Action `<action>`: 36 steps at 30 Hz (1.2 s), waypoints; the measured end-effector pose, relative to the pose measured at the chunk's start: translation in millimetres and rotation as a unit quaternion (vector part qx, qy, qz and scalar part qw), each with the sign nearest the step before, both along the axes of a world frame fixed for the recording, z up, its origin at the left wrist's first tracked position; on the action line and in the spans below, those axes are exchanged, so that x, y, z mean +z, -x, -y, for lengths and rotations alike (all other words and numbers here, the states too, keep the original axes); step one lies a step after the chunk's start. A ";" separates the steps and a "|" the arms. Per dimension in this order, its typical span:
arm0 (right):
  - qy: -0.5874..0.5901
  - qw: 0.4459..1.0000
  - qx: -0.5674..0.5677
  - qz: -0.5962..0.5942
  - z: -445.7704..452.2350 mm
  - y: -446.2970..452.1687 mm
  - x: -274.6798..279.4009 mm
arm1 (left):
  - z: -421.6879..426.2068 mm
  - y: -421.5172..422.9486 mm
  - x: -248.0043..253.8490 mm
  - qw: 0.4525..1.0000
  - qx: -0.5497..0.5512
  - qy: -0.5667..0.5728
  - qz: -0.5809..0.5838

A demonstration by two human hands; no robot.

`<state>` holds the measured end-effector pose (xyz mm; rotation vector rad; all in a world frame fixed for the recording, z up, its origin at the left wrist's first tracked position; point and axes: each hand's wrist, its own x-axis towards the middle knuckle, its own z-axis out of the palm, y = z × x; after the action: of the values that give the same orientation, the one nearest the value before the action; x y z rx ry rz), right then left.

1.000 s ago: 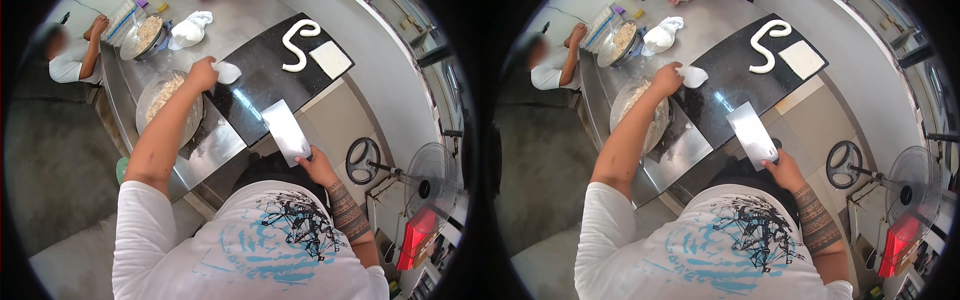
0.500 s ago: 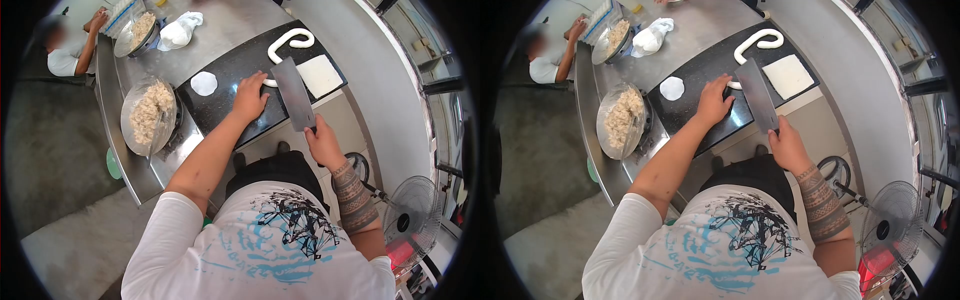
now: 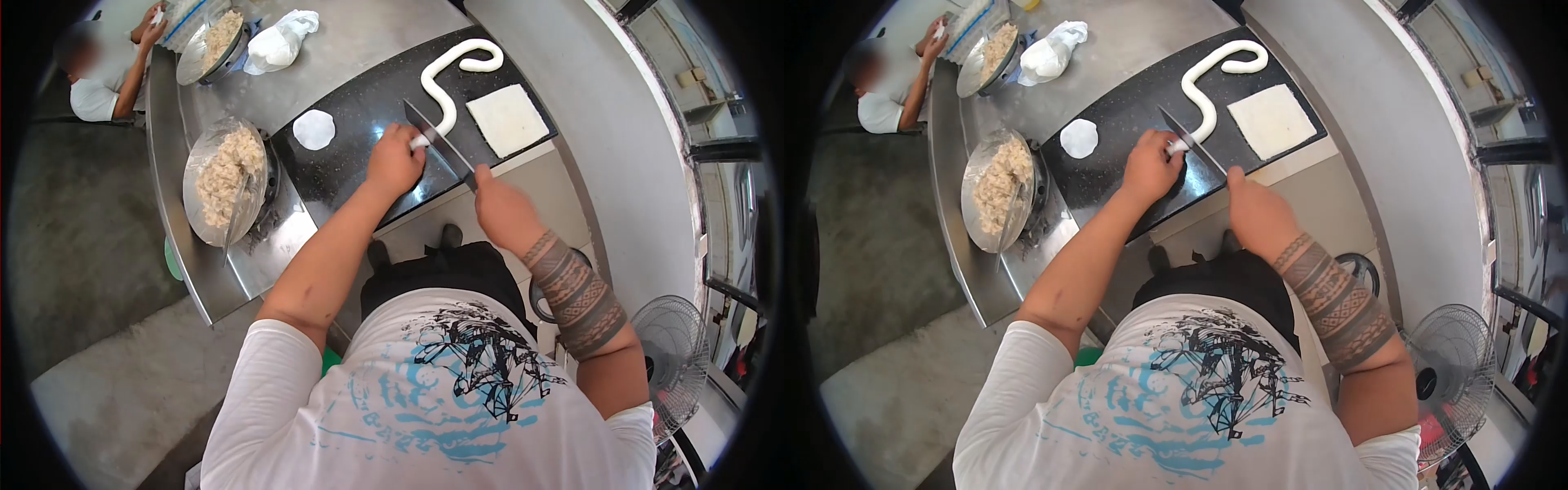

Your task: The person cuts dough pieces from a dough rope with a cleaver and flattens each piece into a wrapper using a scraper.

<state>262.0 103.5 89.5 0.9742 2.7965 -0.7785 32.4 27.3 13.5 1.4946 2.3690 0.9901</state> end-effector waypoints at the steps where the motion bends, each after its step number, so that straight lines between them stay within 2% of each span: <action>1: -0.003 0.999 -0.004 -0.048 -3.9 -1.8 2.9 | 5.6 3.7 -1.3 0.999 0.020 -0.024 0.010; 3: -0.009 0.989 -0.010 -0.146 -18.1 -9.7 16.2 | 19.1 15.5 4.1 0.995 0.051 -0.079 0.042; 5: 0.148 0.954 -0.144 -0.216 -24.8 -11.7 46.9 | 46.7 31.1 29.1 0.997 0.028 -0.043 0.061; 6: 0.226 0.919 -0.209 -0.247 -24.9 -12.7 54.4 | 64.0 39.0 42.2 0.997 0.017 -0.025 0.069; 7: 0.254 0.885 -0.242 -0.307 -26.2 -16.2 35.2 | 81.9 45.3 52.4 0.995 0.004 0.005 0.102; 9: 0.302 0.799 -0.303 -0.422 -31.0 -28.4 -42.8 | 114.8 57.3 61.8 0.991 -0.035 0.060 0.117; 10: 0.421 0.726 -0.407 -0.360 -24.2 -35.0 -73.6 | 128.7 61.6 63.8 0.987 -0.055 0.088 0.125; 12: 0.494 0.672 -0.434 -0.341 3.5 -55.2 -114.8 | 150.6 70.3 53.3 0.983 -0.127 0.077 0.105; 14: 0.491 0.666 -0.445 -0.343 29.4 -57.8 -112.2 | 164.1 77.1 32.9 0.977 -0.197 0.066 0.045; 15: 0.489 0.660 -0.458 -0.339 50.3 -64.7 -109.4 | 169.3 76.3 22.2 0.972 -0.201 0.096 0.074; 18: 0.449 0.688 -0.477 -0.313 107.4 -66.7 -94.5 | 171.0 75.6 10.1 0.972 -0.227 0.025 -0.053; 19: 0.442 0.687 -0.489 -0.306 126.0 -69.6 -95.9 | 171.1 78.5 7.5 0.968 -0.242 0.053 -0.045; 20: 0.409 0.716 -0.485 -0.290 144.2 -74.1 -96.1 | 172.4 82.8 6.0 0.957 -0.268 0.065 -0.091; 23: 0.302 0.785 -0.486 -0.236 196.6 -82.2 -89.5 | 154.6 86.0 40.5 0.925 -0.315 0.057 -0.206; 25: 0.285 0.787 -0.497 -0.228 223.7 -80.9 -69.8 | 133.4 62.6 49.6 0.923 -0.301 0.014 -0.238; 28: 0.289 0.779 -0.508 -0.227 247.7 -89.2 -45.1 | 111.4 33.5 15.1 0.929 -0.300 0.051 -0.211; 29: 0.292 0.775 -0.509 -0.234 250.7 -95.3 -40.2 | 113.6 28.4 -1.5 0.924 -0.304 0.099 -0.211; 34: 0.300 0.762 -0.523 -0.237 240.4 -113.7 -32.5 | 107.5 23.4 2.5 0.891 -0.411 0.098 -0.167; 36: 0.310 0.784 -0.492 -0.216 223.0 -109.8 -35.2 | 105.2 25.8 4.2 0.884 -0.434 0.092 -0.147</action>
<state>371.7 -119.6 54.3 2.2701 1.7602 -2.0502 6.6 -77.9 17.7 2.3827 1.5185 0.3158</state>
